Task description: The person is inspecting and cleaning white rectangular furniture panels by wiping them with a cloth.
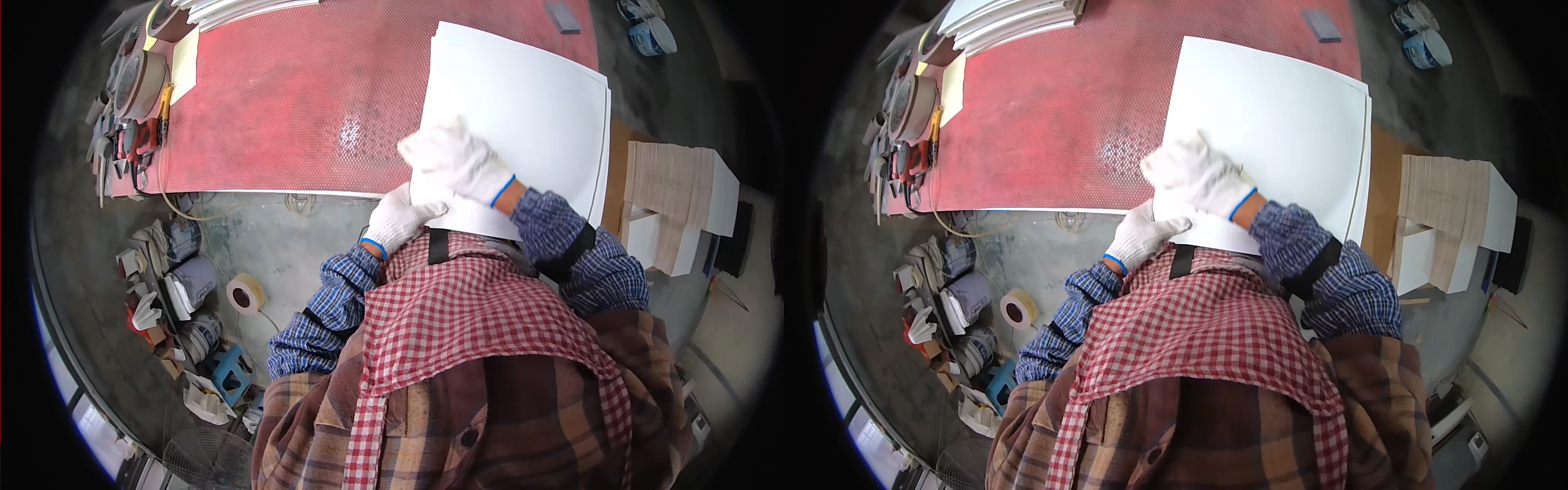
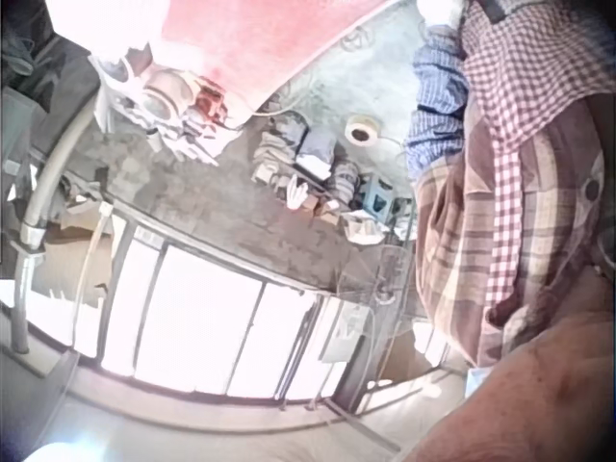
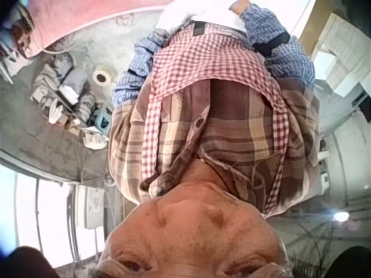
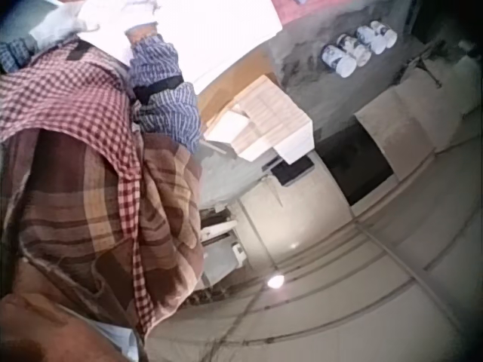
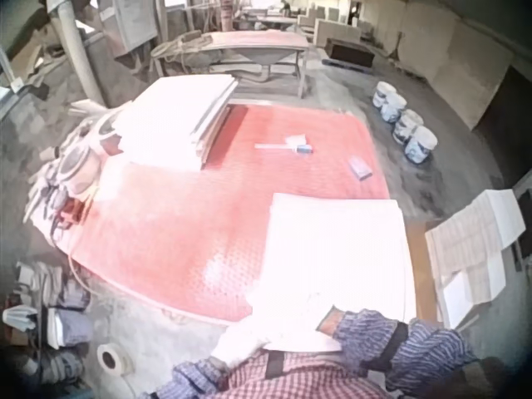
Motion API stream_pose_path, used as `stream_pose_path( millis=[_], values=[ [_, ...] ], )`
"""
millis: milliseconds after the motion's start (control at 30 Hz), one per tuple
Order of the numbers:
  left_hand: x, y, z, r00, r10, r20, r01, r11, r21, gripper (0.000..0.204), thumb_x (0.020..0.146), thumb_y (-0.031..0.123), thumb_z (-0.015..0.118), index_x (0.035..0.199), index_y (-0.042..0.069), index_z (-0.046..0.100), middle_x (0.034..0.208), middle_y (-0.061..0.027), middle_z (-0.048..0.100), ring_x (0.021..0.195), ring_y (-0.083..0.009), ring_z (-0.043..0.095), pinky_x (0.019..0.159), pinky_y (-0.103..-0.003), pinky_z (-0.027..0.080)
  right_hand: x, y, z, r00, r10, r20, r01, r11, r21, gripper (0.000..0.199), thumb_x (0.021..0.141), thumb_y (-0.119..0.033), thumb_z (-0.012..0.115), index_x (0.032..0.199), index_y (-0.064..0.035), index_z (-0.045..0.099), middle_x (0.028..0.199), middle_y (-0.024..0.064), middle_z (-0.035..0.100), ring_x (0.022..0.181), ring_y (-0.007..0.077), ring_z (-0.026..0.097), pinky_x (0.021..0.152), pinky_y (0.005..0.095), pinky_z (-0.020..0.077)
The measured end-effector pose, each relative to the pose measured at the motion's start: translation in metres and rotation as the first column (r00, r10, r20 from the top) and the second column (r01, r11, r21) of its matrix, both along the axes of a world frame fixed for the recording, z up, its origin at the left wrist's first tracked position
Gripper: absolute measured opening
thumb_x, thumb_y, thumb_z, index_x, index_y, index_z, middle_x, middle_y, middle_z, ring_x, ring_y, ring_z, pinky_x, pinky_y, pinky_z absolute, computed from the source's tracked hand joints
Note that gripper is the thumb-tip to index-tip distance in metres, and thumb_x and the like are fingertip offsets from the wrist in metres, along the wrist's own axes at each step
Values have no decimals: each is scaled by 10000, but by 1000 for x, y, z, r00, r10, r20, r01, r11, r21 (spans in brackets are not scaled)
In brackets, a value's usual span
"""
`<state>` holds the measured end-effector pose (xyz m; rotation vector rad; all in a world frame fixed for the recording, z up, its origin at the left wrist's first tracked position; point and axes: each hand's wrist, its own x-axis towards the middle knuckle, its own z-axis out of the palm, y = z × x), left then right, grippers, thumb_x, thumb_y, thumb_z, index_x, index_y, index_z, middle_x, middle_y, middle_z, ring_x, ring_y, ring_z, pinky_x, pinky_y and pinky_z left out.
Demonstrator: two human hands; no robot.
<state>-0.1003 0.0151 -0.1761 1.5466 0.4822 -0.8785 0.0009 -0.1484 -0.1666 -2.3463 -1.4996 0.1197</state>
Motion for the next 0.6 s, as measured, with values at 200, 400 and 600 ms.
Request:
stream_pose_path(
  millis=[200, 400, 600],
  values=[
    [-12, 6, -31, 986, -95, 136, 76, 987, 139, 520, 877, 348, 805, 1232, -3, 659, 963, -76, 752, 872, -189, 694, 795, -311, 545, -23, 9, 4, 997, 83, -9, -83, 986, -145, 270, 886, -309, 588, 1108, -169, 654, 1058, -29, 651, 927, 202, 610, 854, 393, 510],
    [-4, -1, 1, 997, 82, 14, -81, 993, -83, 454, 889, 265, 818, 1208, -7, 643, 798, -41, 661, 545, -88, 538, 484, -255, 459, 31, -12, -1, 963, -76, 259, 54, 994, 92, 317, 920, -259, 595, 1217, -180, 669, 1070, 52, 654, 985, 217, 675, 820, 423, 556],
    [2, 3, -10, 994, 106, -23, -108, 985, -132, 366, 916, 249, 801, 1084, -21, 619, 715, -24, 618, 452, -88, 496, 390, -249, 393, 39, -98, 10, 311, -774, -552, 931, 364, 15, 393, 975, -194, 564, 1354, -141, 654, 1155, 138, 658, 1032, 292, 670, 912, 351, 545]
  ],
)
